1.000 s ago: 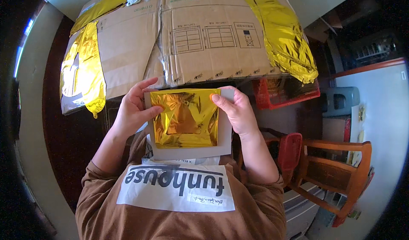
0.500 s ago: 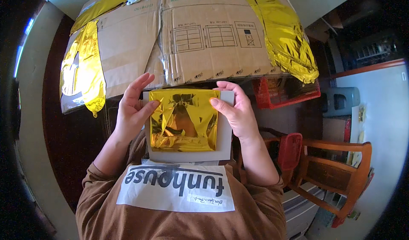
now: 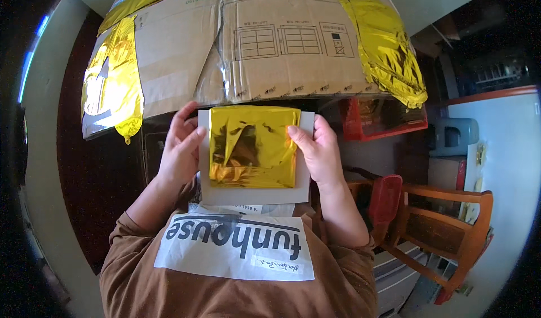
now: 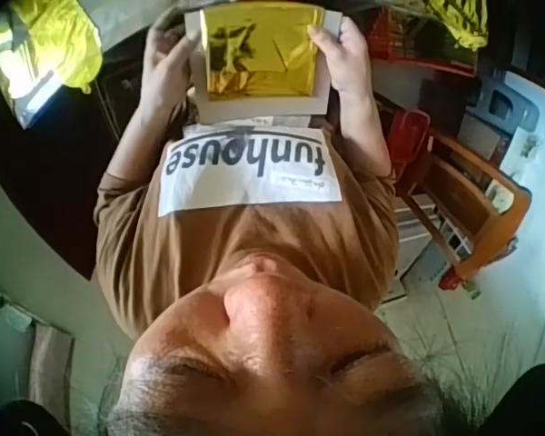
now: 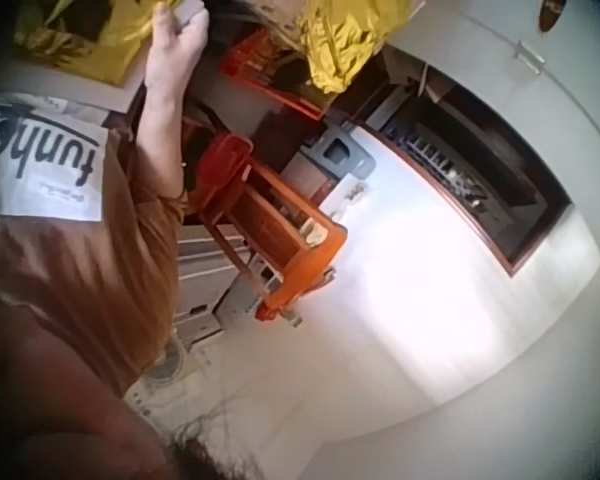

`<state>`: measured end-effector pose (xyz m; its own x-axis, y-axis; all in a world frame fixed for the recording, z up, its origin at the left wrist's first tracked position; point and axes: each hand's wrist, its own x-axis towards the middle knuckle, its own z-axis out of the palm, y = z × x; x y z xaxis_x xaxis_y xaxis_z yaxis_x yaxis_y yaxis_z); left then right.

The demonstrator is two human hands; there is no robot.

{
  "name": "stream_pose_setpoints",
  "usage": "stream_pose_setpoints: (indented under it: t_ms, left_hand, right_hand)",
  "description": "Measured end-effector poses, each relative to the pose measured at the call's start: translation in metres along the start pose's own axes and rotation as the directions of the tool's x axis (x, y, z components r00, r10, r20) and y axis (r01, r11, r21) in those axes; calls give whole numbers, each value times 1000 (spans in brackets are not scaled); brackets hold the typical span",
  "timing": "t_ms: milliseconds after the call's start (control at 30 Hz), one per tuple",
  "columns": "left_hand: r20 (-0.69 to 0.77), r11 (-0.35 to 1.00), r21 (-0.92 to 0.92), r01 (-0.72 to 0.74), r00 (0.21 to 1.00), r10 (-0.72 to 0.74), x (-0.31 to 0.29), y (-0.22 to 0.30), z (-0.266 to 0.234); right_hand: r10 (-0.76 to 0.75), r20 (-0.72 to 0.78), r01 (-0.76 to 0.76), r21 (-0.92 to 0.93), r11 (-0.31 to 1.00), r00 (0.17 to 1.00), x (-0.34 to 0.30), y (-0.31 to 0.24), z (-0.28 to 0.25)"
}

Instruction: Folding gold star-shaped foil balloons and placing them into plastic sleeves with cardboard inserts for retail packaging.

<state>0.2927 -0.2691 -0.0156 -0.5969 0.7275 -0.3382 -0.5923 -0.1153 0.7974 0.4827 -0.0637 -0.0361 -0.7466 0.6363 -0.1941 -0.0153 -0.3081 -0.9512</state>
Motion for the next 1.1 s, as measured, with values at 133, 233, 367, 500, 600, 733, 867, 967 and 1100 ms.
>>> stream_pose_setpoints:
  t_ms: [133,233,367,500,600,733,867,967,1100]
  left_hand:
    - [49,988,18,151,987,-152,-10,-6,-1]
    - [169,989,76,130,975,-141,-6,14,9]
    - [305,928,177,-327,915,264,18,74,44]
    - [432,758,174,-629,740,516,55,157,92]
    - [356,811,174,-558,804,477,96,154,99]
    - [51,815,458,-355,926,374,178,47,44]
    - [23,579,765,-283,910,413,166,33,42]
    - [24,573,781,-247,930,367,162,41,45]
    - [38,534,801,-271,913,406,165,36,39]
  right_hand:
    - [-35,-9,35,23,999,999,0,0,4]
    - [-119,-12,120,29,992,993,4,-22,14]
    - [-367,38,368,-121,922,930,40,-108,28]
    - [-525,112,527,9,850,844,94,-200,49]
    - [-509,142,526,-141,839,849,141,-211,27]
    - [-340,-23,281,-510,813,940,189,-113,-21]
    - [-629,133,281,-949,141,766,144,-74,-23]
    - [-581,336,431,-902,28,741,98,-61,9]
    - [-410,539,554,-827,-93,736,68,-32,51]
